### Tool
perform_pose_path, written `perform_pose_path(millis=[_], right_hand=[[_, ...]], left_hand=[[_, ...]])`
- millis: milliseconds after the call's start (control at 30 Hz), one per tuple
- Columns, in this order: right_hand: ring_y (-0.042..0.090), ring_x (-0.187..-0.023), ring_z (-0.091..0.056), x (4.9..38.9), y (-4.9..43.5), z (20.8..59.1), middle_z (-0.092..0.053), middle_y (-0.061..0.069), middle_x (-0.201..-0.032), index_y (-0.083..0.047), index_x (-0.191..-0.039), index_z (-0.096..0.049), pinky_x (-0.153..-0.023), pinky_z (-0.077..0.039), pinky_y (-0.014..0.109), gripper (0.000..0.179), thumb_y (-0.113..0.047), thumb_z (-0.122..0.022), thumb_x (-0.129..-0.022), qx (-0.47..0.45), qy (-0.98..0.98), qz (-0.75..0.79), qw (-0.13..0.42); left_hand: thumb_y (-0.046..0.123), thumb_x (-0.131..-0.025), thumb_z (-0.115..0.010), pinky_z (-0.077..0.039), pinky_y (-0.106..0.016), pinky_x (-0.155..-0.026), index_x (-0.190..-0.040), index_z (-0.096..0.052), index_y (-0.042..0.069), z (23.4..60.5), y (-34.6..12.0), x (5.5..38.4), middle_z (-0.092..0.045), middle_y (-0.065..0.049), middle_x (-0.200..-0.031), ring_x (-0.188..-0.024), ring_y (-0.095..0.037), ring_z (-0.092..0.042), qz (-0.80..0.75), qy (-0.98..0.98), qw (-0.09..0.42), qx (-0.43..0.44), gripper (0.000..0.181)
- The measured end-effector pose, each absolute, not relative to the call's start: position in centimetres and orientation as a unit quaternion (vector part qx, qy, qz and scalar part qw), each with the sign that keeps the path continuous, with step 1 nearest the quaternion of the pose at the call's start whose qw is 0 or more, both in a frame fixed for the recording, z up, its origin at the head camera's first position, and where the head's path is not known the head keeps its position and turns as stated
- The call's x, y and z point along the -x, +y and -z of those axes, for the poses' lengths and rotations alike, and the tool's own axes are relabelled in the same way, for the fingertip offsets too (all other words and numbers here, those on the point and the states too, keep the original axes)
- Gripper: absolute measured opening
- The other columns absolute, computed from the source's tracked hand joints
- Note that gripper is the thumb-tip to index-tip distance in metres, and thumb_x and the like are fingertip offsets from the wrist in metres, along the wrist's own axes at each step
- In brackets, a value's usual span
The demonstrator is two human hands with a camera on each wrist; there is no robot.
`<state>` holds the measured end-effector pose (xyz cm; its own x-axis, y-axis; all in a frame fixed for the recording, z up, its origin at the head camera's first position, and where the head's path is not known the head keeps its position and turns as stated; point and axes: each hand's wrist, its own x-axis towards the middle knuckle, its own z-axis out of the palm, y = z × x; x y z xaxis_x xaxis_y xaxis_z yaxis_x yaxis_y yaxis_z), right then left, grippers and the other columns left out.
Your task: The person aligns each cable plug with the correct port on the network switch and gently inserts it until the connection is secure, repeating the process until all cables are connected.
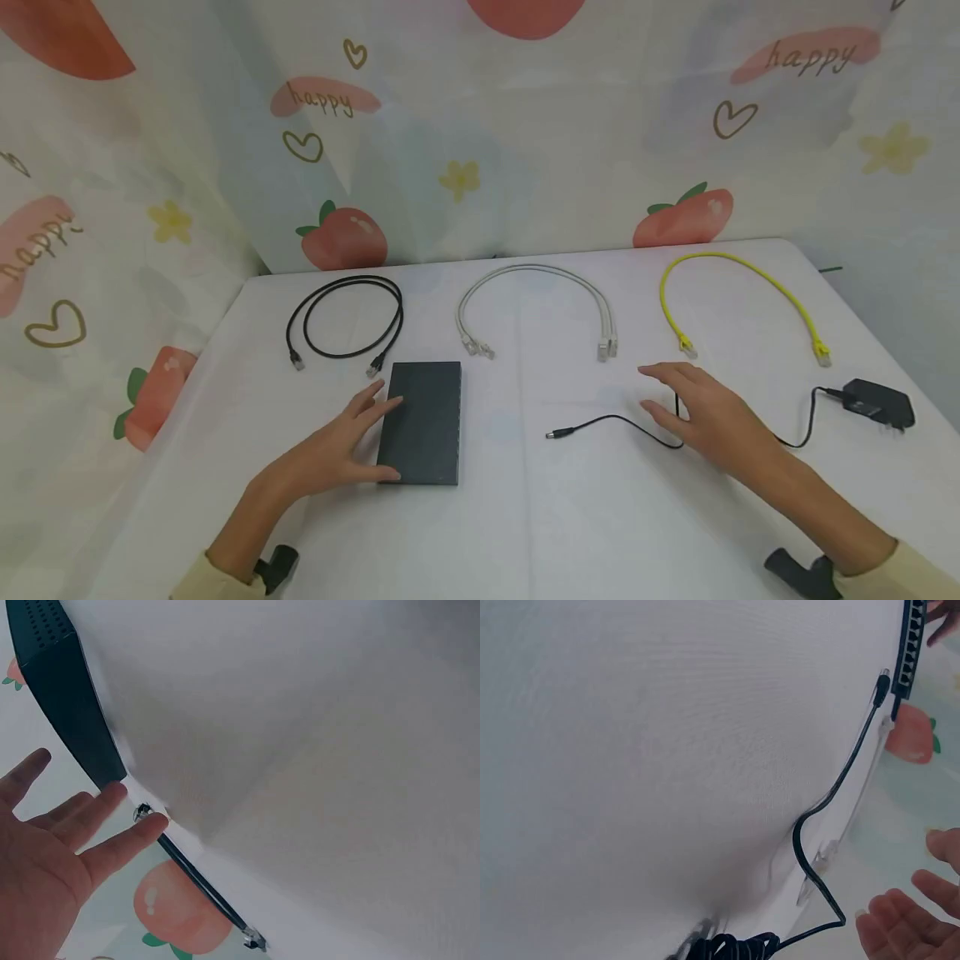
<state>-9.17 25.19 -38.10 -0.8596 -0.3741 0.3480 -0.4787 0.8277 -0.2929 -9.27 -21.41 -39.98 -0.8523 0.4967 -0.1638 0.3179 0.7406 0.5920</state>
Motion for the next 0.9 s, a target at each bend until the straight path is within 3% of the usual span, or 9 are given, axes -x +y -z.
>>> perform_pose_path(millis=[133, 500, 900], right_hand=[[0.023, -0.088, -0.062, 9.2, 24.6, 38.4, -0.062, 0.007, -0.109, -0.007, -0.115, -0.062, -0.065, -0.053, 0.038, 0.04, -0.014, -0.076, -0.078, -0.234, -0.944, -0.191, 0.131], [0.018, -0.085, -0.062, 9.6, 23.4, 39.2, -0.063, 0.0, -0.099, -0.011, -0.106, -0.067, -0.061, -0.052, 0.035, 0.031, -0.018, -0.077, -0.077, -0.237, -0.95, -0.176, 0.105], [0.017, -0.09, -0.061, 10.0, 21.2, 39.8, -0.061, 0.0, -0.101, -0.013, -0.101, -0.069, -0.071, -0.053, 0.034, 0.024, -0.018, -0.076, -0.079, -0.257, -0.948, -0.186, 0.036]], left_hand=[[0.055, -0.073, -0.074, -0.036, -0.055, -0.098, -0.146, -0.035, 0.017, 39.9, -21.3, 9.3, -0.015, -0.011, -0.154, -0.136, -0.036, -0.024, -0.277, 0.921, 0.158, -0.226, 0.091], [0.055, -0.073, -0.073, -0.036, -0.05, -0.1, -0.143, -0.041, 0.006, 39.9, -21.2, 9.3, -0.014, -0.01, -0.155, -0.136, -0.034, -0.025, -0.266, 0.919, 0.161, -0.244, 0.092], [0.052, -0.072, -0.075, -0.033, -0.051, -0.102, -0.143, -0.038, 0.004, 40.0, -21.1, 9.3, -0.01, -0.01, -0.156, -0.138, -0.035, -0.02, -0.278, 0.912, 0.181, -0.239, 0.093]])
